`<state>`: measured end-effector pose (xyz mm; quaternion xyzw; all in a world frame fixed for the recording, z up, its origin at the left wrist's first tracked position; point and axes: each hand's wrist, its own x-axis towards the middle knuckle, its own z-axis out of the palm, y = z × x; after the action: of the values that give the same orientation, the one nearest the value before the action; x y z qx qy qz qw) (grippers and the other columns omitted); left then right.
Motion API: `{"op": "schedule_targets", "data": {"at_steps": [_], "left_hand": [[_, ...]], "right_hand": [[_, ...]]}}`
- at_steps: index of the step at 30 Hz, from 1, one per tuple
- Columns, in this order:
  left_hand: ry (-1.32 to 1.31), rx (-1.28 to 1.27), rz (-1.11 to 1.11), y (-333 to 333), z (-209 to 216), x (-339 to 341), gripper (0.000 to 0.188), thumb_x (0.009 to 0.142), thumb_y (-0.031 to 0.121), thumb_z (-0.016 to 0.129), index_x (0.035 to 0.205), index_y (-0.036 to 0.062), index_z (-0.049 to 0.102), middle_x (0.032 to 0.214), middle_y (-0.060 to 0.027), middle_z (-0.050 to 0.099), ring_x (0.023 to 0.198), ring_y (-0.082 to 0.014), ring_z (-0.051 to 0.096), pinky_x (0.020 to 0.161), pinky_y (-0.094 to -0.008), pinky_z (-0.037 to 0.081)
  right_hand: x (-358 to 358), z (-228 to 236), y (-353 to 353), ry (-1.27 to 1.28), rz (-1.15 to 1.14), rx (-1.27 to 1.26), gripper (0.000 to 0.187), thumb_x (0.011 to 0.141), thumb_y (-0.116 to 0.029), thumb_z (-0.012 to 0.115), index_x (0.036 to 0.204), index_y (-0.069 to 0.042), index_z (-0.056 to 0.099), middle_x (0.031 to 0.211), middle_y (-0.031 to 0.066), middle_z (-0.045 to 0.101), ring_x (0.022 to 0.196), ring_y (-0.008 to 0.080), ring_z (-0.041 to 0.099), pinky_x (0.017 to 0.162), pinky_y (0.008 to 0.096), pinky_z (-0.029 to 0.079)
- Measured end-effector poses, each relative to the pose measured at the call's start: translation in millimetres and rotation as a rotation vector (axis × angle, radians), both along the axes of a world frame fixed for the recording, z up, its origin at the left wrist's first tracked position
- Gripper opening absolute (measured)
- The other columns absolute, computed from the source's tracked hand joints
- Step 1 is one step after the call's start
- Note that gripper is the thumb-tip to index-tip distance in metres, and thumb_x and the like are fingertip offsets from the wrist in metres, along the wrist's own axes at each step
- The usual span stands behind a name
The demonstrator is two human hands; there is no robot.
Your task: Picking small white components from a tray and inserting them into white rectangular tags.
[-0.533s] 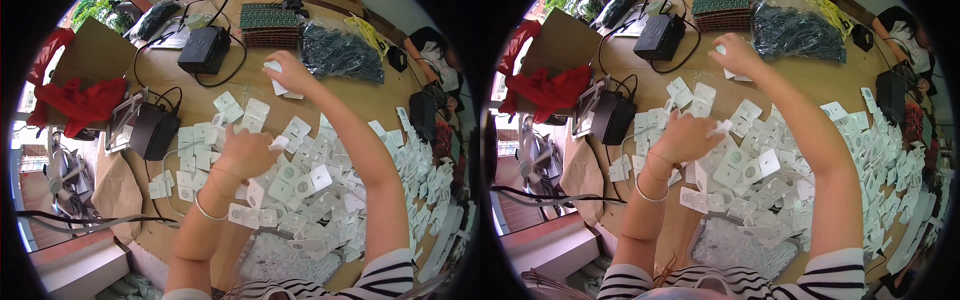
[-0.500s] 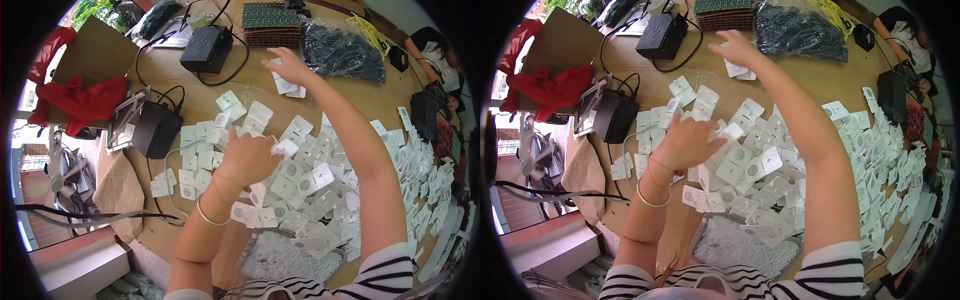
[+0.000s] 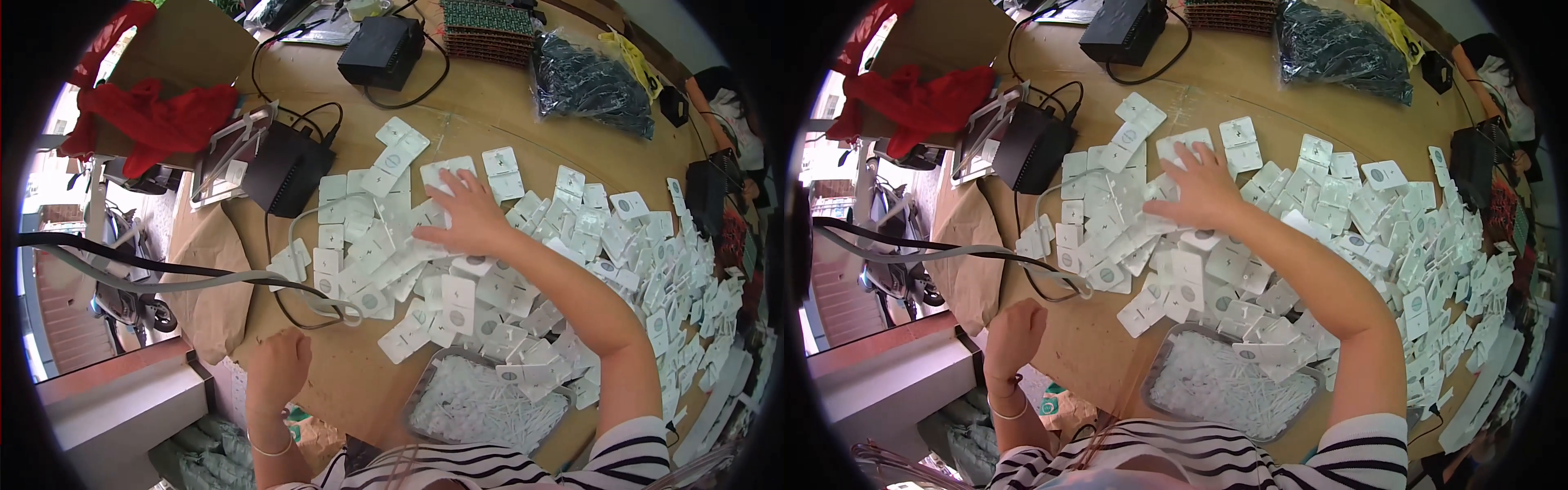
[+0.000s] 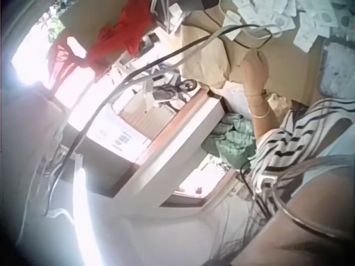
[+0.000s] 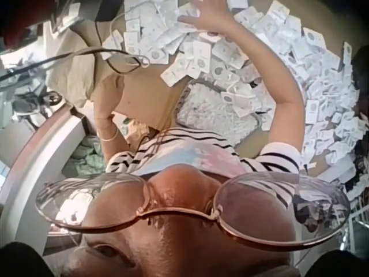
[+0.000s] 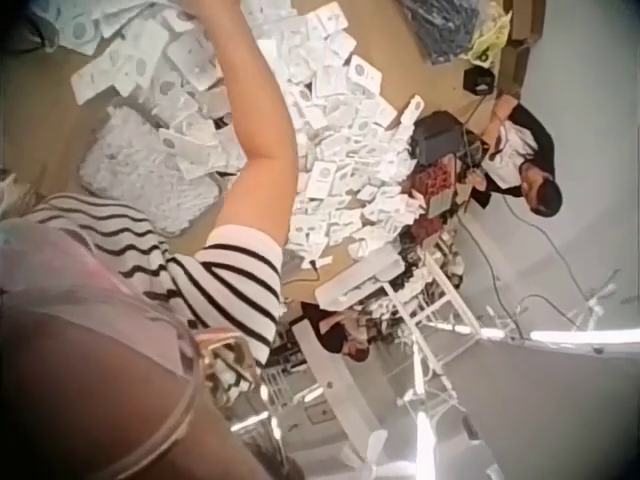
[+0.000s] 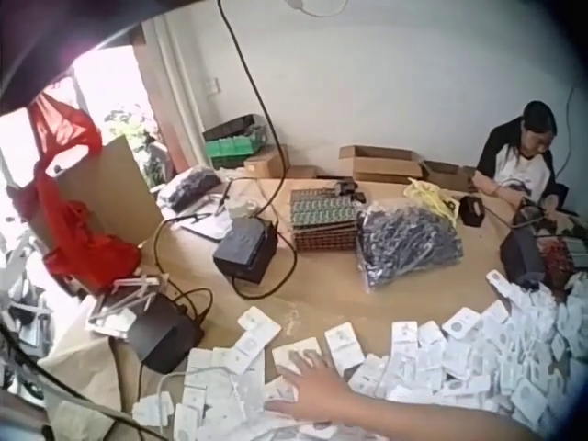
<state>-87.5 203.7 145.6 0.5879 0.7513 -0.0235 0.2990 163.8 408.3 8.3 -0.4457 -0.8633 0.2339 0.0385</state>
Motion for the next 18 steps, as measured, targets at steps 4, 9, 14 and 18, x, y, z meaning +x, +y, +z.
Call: {"op": "schedule_targets", "data": {"at_steps": [4,9,14,18], "left_hand": [[0.221,0.302,-0.003,17.3,-39.7,-12.4,0.017,0.083,0.007,0.052,0.097,0.0008,0.059,0.092,-0.0156,0.062,0.079,-0.0365,0.057,0.074,-0.0401,0.048],[0.105,0.424,-0.057,19.3,-64.5,-5.4,0.026,0.082,0.007,0.056,0.107,0.0014,0.056,0.108,-0.0188,0.056,0.096,-0.0365,0.052,0.085,-0.0413,0.043],[0.047,0.572,-0.099,42.3,-79.5,8.7,0.036,0.081,0.009,0.062,0.116,0.0031,0.052,0.116,-0.0176,0.055,0.107,-0.0367,0.05,0.091,-0.0438,0.04],[0.207,0.553,-0.057,59.5,-92.5,-2.4,0.06,0.082,0.028,0.065,0.131,0.0021,0.041,0.135,-0.0253,0.039,0.12,-0.0406,0.039,0.1,-0.0454,0.034]], "right_hand": [[-15.1,5.4,-44.5,0.151,0.153,-0.159,0.075,0.078,-0.062,0.055,0.132,-0.012,0.048,0.14,0.0161,0.037,0.132,0.0362,0.027,0.108,0.0479,0.02],[-49.8,40.2,22.5,0.109,0.066,-0.265,0.065,0.084,-0.054,0.051,0.135,-0.014,0.045,0.138,0.0141,0.042,0.132,0.0347,0.03,0.11,0.0469,0.016],[-88.1,-31.5,63.6,0.253,-0.105,0.169,0.063,0.085,-0.054,0.048,0.135,-0.017,0.044,0.145,0.0143,0.033,0.135,0.0355,0.023,0.111,0.0469,0.014],[-65.8,-18.6,6.8,0.165,0.313,0.046,0.061,0.087,-0.053,0.046,0.137,-0.019,0.042,0.147,0.0161,0.028,0.136,0.0388,0.018,0.112,0.0468,0.013]]}}
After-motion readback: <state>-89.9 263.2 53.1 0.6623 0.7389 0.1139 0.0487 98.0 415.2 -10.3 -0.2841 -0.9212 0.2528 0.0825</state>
